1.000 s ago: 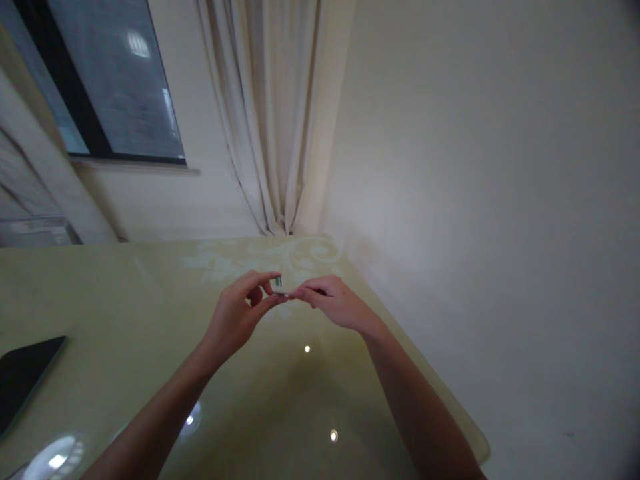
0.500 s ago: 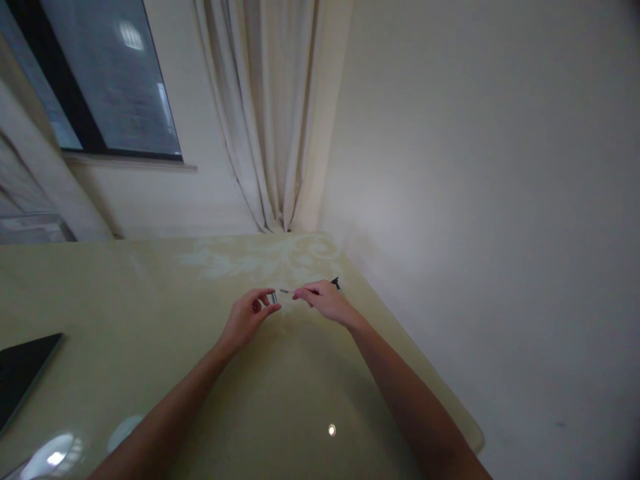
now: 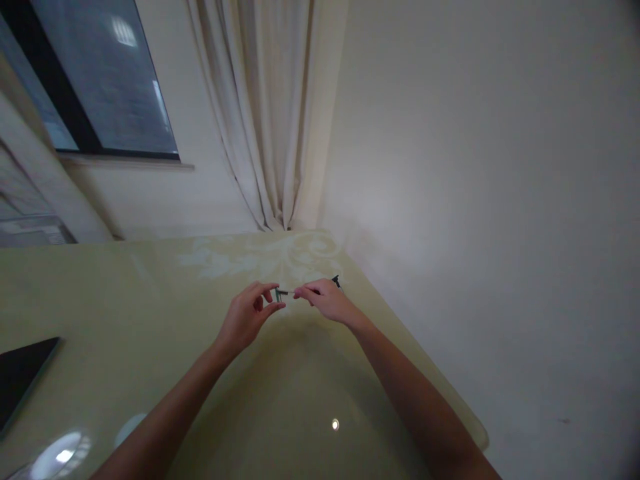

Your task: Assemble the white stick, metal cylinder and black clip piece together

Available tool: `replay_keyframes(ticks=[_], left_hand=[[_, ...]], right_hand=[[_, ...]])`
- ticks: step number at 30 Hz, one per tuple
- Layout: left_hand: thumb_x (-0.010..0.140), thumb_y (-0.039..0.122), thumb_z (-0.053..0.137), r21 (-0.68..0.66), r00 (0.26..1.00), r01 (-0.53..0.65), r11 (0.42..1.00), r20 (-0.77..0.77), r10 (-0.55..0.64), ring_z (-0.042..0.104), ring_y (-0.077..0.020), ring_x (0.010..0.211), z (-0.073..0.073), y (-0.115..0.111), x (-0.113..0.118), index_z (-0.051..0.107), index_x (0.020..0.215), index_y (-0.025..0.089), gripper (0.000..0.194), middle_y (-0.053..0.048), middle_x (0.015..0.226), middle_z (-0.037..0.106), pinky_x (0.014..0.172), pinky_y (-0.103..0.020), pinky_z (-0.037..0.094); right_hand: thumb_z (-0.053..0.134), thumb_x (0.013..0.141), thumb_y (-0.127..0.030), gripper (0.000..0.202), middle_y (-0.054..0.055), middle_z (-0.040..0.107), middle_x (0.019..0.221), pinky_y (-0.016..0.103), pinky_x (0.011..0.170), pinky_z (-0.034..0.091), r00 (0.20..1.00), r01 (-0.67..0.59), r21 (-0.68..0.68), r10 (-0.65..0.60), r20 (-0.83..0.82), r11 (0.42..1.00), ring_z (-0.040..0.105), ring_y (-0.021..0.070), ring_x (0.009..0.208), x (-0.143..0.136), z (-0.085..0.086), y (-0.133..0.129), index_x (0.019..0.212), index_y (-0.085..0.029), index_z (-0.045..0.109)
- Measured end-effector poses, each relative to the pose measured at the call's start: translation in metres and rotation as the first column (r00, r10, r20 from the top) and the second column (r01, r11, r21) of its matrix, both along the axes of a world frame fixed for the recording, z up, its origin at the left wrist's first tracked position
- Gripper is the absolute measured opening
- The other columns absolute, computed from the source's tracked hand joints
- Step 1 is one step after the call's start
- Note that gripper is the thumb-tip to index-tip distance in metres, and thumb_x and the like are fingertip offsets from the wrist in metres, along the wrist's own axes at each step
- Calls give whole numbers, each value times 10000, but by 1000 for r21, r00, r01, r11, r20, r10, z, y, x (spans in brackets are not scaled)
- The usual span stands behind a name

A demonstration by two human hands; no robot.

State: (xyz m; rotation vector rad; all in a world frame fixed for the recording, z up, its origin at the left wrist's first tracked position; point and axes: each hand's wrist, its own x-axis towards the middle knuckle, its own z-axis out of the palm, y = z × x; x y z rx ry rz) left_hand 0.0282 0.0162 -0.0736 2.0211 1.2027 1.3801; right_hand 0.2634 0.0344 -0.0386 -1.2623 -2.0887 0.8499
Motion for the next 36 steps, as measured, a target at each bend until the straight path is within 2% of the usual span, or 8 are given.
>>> replay_keyframes(ticks=[5, 9, 15, 18, 23, 26, 31, 36], left_hand=[[875, 482, 793, 18, 1000, -6, 1000, 11, 6, 518, -105, 558, 13, -5, -2, 785, 1130, 218, 367, 17, 800, 672, 560, -243, 459], [875, 479, 797, 36, 999, -13, 999, 42, 11, 513, -101, 552, 21, -6, -4, 785, 1133, 219, 366, 18, 798, 673, 556, -240, 457], [865, 464, 814, 34, 999, 1, 999, 48, -3, 520, -103, 562, 29, -10, -2, 789, 1144, 227, 367, 18, 794, 676, 561, -238, 463], [867, 467, 812, 32, 998, 14, 999, 57, -16, 522, -106, 563, 34, -12, -1, 789, 1137, 225, 364, 16, 784, 673, 566, -242, 470], [872, 467, 807, 50, 998, 2, 999, 59, -5, 516, -107, 567, 41, -16, 0, 788, 1134, 229, 354, 17, 785, 669, 566, -242, 469], [872, 468, 807, 50, 999, 1, 999, 51, -3, 518, -107, 570, 43, -18, 0, 789, 1130, 226, 354, 16, 780, 671, 567, -243, 471], [875, 478, 804, 60, 999, 4, 998, 43, -7, 534, -112, 578, 47, -21, 1, 787, 1143, 231, 364, 11, 789, 682, 579, -246, 484], [881, 470, 801, 73, 1000, 16, 997, 25, -18, 535, -111, 568, 49, -23, 2, 788, 1131, 224, 350, 7, 784, 688, 574, -247, 486]], right_hand=[[628, 1041, -475, 400, -22, 586, 657, 261, 630, 320, 995, -62, 61, 66, -70, 996, 509, 131, 658, -1, 10, -8, 876, -163, 816], [618, 1043, -489, 435, -1, 617, 693, 274, 646, 319, 999, 10, 143, -4, -36, 990, 516, 141, 681, 0, 15, -12, 810, -163, 789], [615, 1030, -506, 421, -23, 551, 640, 271, 604, 297, 994, -47, 39, 51, -95, 998, 466, 131, 623, 0, 19, -15, 892, -167, 823], [623, 1025, -484, 399, -17, 566, 658, 275, 616, 309, 995, 10, 69, -3, -100, 998, 474, 136, 642, -1, 22, -17, 911, -167, 836], [621, 1030, -502, 419, -7, 602, 688, 276, 632, 335, 990, -38, 119, 53, -128, 992, 508, 142, 670, -1, 27, -22, 865, -171, 820], [628, 1029, -503, 422, 10, 651, 725, 280, 645, 338, 993, 22, 164, -4, -114, 986, 522, 146, 685, -1, 29, -24, 847, -171, 815], [607, 1031, -544, 455, 10, 645, 719, 276, 633, 340, 993, -11, 119, 25, -113, 993, 519, 148, 682, -2, 31, -25, 877, -172, 819], [588, 1031, -576, 489, 11, 624, 693, 283, 624, 328, 994, 63, 135, -51, -96, 989, 499, 152, 664, 0, 32, -24, 891, -169, 820]])
